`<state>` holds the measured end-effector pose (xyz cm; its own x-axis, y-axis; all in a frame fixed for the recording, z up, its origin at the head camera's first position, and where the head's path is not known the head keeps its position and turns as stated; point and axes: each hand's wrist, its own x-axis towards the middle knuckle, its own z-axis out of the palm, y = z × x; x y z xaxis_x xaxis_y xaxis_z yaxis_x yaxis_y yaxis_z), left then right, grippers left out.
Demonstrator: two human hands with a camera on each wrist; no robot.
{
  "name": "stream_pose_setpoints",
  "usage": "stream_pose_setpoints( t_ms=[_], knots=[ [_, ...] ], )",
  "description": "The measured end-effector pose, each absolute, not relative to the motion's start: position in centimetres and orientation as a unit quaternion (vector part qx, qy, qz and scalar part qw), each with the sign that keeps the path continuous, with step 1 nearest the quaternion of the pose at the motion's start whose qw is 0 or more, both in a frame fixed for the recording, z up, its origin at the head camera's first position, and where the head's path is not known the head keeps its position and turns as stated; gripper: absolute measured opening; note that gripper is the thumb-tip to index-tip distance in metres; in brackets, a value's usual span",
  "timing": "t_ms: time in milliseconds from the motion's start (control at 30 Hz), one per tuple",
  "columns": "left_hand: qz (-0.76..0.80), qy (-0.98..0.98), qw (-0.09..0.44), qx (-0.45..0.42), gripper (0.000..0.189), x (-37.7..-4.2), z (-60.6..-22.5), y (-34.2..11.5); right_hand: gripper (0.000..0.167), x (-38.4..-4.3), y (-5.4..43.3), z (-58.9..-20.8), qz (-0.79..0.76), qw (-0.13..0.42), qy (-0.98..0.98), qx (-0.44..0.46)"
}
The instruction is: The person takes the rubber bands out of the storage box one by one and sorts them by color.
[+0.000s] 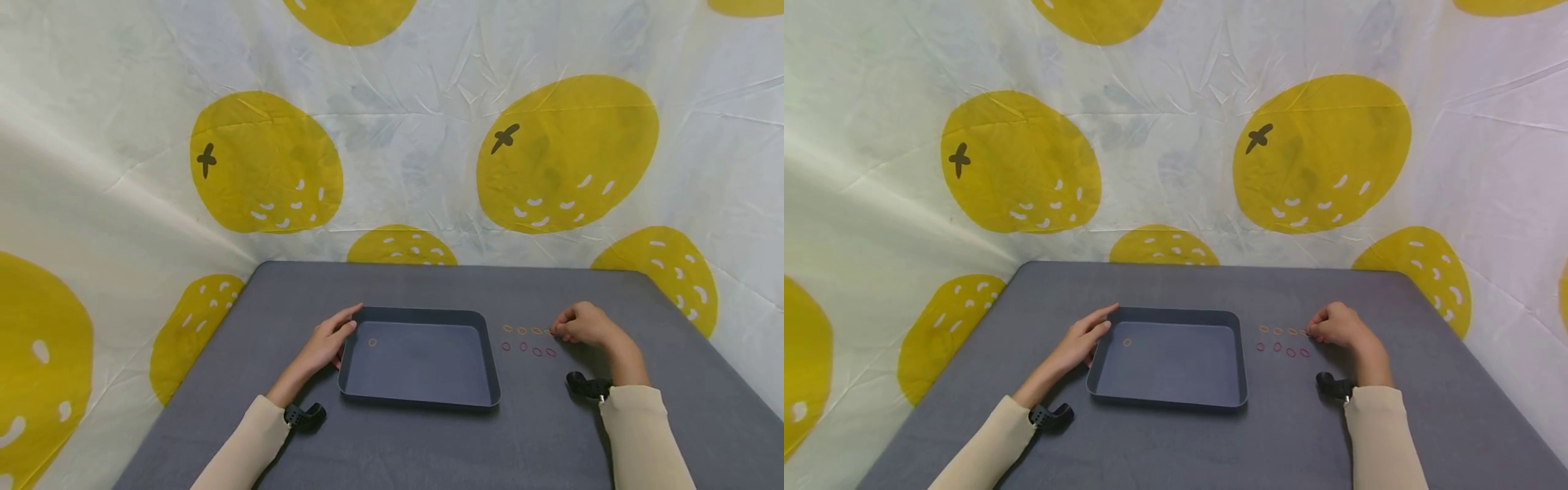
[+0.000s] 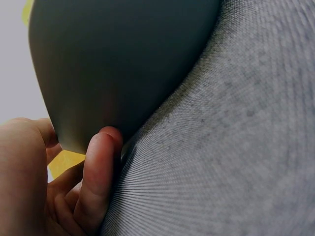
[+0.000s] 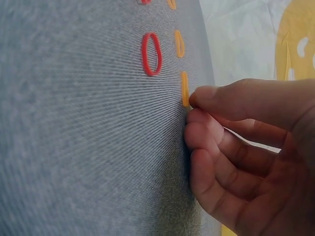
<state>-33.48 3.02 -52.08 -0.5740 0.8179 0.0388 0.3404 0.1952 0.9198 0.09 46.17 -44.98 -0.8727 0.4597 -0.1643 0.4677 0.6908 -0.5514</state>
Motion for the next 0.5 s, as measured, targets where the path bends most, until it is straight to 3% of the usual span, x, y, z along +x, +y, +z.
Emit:
stream_pose_setpoints(
  t_ms=[500],
  knots=[
    [0.496, 0.737, 0.238, 0.393, 0.047, -33.2, -51.8, 3.0, 0.020, -0.5, 45.3, -43.5, -0.278, -0.010, 0.930, 0.241]
  ],
)
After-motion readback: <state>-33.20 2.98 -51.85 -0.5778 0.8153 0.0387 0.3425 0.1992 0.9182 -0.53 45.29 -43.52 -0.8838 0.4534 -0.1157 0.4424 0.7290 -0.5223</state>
